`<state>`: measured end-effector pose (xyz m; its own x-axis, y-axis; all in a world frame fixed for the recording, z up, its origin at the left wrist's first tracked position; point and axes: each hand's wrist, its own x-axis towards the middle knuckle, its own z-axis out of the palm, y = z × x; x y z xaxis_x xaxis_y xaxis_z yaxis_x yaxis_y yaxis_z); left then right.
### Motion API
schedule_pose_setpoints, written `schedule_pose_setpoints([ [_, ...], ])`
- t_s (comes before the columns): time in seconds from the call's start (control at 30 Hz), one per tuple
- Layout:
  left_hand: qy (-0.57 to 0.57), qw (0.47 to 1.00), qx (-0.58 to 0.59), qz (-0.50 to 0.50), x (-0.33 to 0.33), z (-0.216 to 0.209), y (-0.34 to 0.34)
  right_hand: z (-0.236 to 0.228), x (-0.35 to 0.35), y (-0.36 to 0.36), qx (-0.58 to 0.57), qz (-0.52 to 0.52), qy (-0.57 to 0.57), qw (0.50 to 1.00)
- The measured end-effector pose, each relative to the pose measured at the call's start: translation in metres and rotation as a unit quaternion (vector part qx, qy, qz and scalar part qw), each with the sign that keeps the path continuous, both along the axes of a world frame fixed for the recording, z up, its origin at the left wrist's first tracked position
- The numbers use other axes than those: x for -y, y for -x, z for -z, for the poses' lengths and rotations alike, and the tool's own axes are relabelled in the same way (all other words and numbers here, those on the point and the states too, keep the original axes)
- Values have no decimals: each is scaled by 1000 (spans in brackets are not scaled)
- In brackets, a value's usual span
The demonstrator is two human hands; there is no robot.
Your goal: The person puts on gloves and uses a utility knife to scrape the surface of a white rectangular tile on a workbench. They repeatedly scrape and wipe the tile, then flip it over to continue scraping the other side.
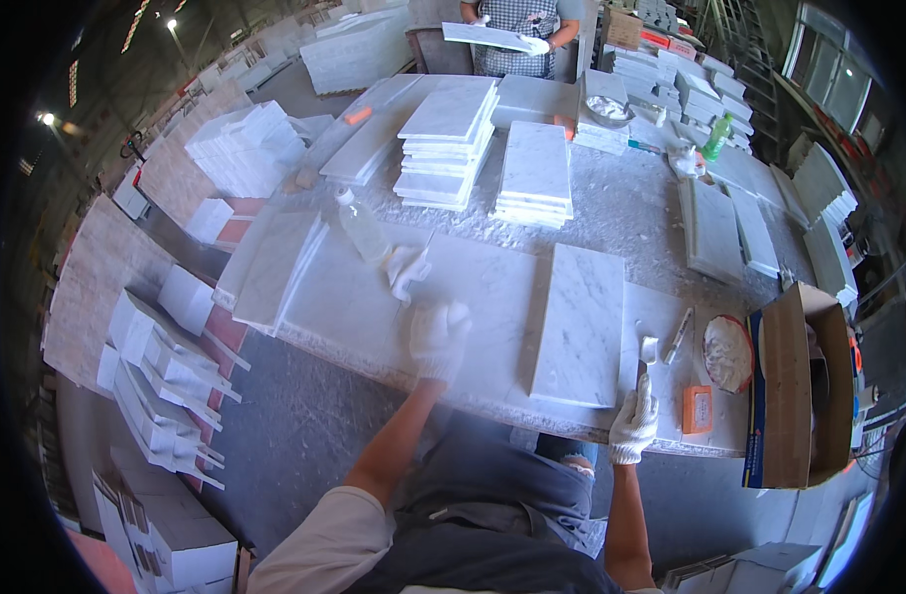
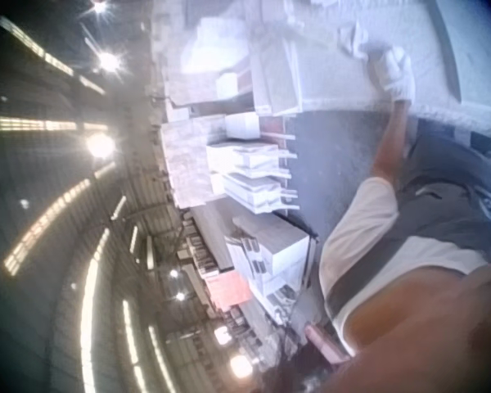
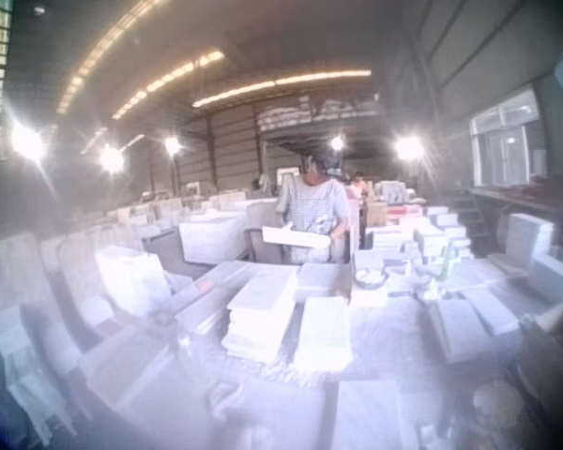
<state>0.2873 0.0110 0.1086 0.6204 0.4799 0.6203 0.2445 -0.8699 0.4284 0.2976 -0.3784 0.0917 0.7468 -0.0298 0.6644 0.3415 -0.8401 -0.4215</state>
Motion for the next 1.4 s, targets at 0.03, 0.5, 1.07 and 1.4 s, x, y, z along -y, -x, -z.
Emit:
schedule_pose_setpoints([
  [0.03,11,1000,-6,1,0,0,-1,0,0,0,-19,4,-2,1000],
  [0.5,-48,998,36,-2,-3,7,-3,-1,-2,3,-115,35,-69,990],
  [1.07,45,999,-18,9,0,1,0,10,-4,-1,-77,38,-109,990],
  [1.4,113,992,-56,30,-4,-7,1,-17,-15,11,-44,45,-86,994],
])
